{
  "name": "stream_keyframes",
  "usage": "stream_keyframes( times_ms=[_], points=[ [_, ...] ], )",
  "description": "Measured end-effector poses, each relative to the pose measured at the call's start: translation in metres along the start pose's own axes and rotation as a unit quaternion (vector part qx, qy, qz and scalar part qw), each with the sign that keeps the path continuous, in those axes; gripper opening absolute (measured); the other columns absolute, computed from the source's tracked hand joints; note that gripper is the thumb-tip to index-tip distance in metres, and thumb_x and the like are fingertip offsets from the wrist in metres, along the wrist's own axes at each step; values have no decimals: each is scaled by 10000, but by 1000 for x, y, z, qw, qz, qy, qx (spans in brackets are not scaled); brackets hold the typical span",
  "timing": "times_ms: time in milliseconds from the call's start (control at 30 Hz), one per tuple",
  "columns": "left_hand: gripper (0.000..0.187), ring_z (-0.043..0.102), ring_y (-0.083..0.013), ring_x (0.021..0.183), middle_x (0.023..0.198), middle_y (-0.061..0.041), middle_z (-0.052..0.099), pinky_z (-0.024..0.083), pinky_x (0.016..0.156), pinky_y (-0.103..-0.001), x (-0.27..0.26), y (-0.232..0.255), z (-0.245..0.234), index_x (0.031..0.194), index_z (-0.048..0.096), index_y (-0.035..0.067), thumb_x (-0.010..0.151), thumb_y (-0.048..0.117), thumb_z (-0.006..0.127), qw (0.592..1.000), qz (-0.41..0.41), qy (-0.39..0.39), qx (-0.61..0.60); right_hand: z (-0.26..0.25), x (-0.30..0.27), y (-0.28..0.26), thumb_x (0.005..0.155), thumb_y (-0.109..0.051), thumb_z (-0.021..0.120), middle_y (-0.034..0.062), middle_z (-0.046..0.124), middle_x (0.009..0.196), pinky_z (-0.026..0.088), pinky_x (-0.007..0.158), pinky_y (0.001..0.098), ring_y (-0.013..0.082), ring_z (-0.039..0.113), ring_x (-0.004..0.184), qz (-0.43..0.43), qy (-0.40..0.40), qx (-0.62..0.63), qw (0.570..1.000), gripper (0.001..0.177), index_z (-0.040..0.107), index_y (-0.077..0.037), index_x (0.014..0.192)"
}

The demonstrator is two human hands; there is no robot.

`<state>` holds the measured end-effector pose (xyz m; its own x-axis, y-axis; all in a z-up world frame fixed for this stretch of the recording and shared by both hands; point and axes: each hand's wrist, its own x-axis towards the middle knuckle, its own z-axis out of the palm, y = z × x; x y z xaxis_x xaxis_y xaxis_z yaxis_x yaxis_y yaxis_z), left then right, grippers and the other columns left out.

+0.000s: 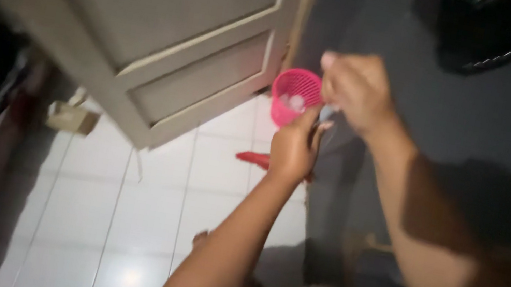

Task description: The person is assembling and disassembling a broom handle and broom head.

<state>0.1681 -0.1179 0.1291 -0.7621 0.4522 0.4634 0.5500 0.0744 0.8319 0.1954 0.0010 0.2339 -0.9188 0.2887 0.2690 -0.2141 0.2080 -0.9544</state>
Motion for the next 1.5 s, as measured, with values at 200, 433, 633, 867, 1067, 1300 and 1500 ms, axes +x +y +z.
stream_keyframes(
  times_ms=[200,433,633,867,1067,1300,1500],
  points=[
    [354,740,-362,922,1059,-213,721,580,767,-402,-25,-11,-64,1315,611,94,981,176,694,997,36,5,-68,53,-8,-29,1073,-215,643,22,631,768,489,657,247,84,600,721,-111,-92,-90,985,307,533,-56,834],
    [334,727,-280,908,1001,-182,745,571,811,-357,-51,-7,-159,1324,626,59,1001,134,670,996,-63,27,-64,142,-16,-48,1052,-140,653,27,682,1094,554,905,264,93,656,1032,-87,-143,18,986,244,602,-66,1279],
    [325,733,-207,942,1056,-137,765,571,845,-325,-65,-5,-246,1317,617,30,1001,99,643,991,-53,110,-61,222,-3,-77,1032,-77,665,36,670,1189,551,994,297,109,633,1098,-101,-214,14,971,505,503,-69,1511],
    [337,721,-183,873,996,-130,747,583,797,-309,-64,-20,-374,1304,625,26,979,104,670,986,-62,153,-39,355,24,-90,1014,-138,658,36,675,1132,537,976,302,123,647,1064,-88,-224,92,966,615,380,-87,1560],
    [322,727,-184,884,1012,-134,732,595,784,-308,-63,-52,-468,1281,623,9,982,115,678,981,-54,185,-19,456,50,-80,1048,-205,649,52,688,1114,533,979,310,131,648,1063,-82,-251,146,953,547,455,-25,1526],
    [282,647,-191,770,942,-135,688,522,683,-325,-29,-83,-528,1259,607,10,1018,154,631,983,-18,178,48,523,90,-77,1044,-188,637,73,670,1135,536,986,298,134,649,1035,-97,-194,183,959,525,451,-14,1504],
    [200,634,-155,818,919,-101,655,522,728,-295,52,-112,-546,1166,544,23,1040,169,600,974,66,211,-48,535,152,-65,940,-202,742,152,558,1372,487,1011,392,249,553,1237,-304,-92,-134,939,303,716,-37,1192]
  ],
)
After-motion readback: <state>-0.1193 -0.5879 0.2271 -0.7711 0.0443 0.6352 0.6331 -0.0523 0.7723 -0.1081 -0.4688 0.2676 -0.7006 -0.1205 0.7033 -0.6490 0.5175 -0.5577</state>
